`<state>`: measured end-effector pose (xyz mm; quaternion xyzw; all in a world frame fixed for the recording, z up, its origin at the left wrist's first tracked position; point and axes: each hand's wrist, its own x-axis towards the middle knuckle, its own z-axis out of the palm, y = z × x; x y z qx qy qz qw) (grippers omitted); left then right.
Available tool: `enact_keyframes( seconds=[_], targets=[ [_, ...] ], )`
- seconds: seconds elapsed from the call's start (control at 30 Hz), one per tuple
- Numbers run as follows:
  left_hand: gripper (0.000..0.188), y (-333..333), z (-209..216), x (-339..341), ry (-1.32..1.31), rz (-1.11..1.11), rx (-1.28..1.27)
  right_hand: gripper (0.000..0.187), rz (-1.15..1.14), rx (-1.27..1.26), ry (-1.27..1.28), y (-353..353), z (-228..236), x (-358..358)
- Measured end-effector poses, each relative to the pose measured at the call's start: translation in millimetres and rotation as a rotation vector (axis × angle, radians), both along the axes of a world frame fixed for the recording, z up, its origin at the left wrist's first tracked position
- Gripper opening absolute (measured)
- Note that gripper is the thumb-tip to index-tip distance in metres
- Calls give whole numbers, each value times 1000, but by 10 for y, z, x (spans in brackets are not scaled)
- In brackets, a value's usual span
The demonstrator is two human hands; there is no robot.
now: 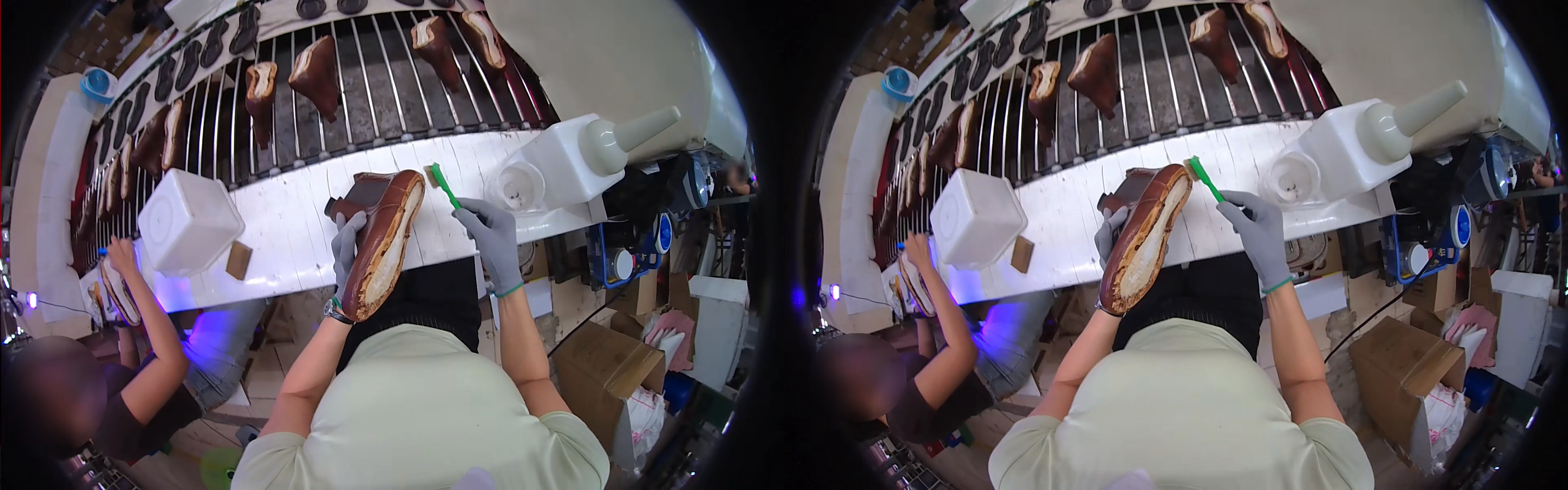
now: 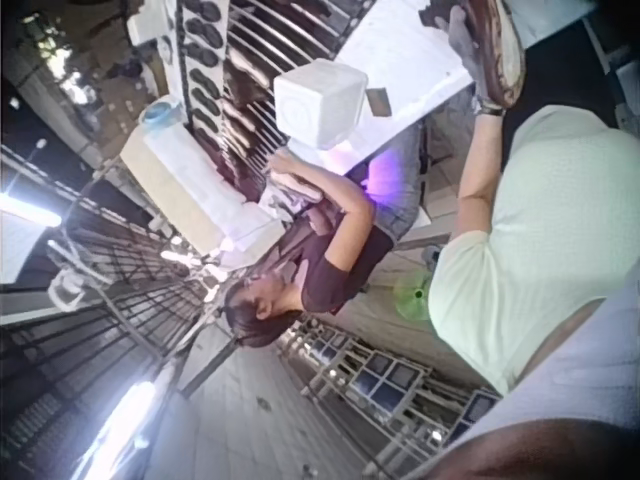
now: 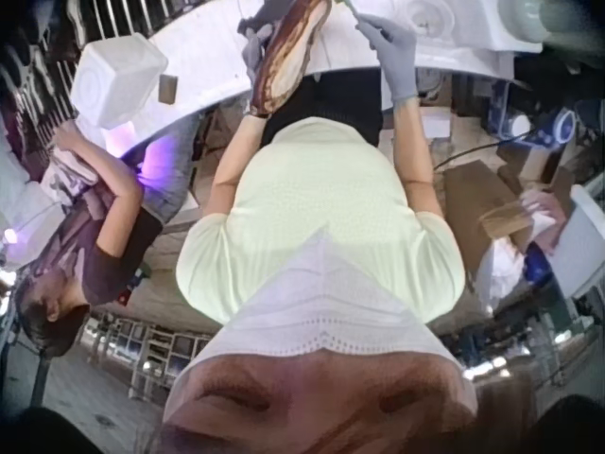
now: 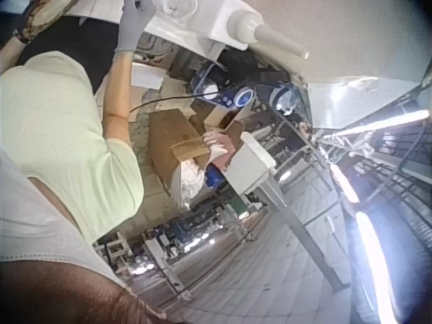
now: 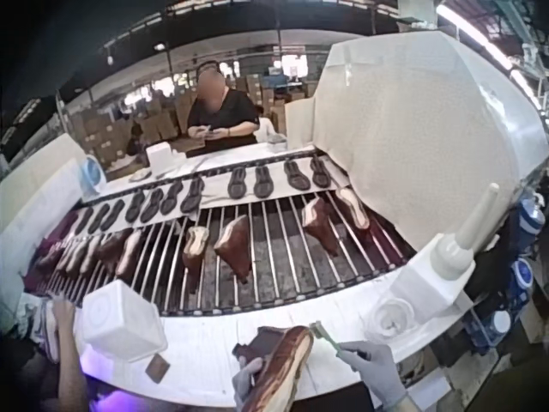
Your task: Applying glue to the bottom and side edges of leather shoe uppers on a conveyor production line using a brush.
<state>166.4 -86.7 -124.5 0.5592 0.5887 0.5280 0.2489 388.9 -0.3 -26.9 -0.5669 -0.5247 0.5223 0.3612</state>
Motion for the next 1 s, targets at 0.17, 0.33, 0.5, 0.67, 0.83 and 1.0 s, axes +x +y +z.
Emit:
enact_keyframes(
  seconds=[0.17,0.33,0.5,0.67,0.83,1.0],
  targets=[
    [87,62,132,26,330,24,431,22,-7,-7,-34,115,-261,-97],
    [76,64,176,41,347,38,438,21,40,-52,8,39,-245,-139],
    [71,57,207,41,353,17,417,17,175,-127,6,-215,-17,-130],
    [71,69,270,20,333,-24,390,18,374,54,-101,-489,234,-126],
    [72,70,285,-1,344,-10,397,18,545,196,-137,-662,551,-247],
    [70,97,277,15,374,-27,407,20,384,209,-194,-559,529,-198]
  ],
)
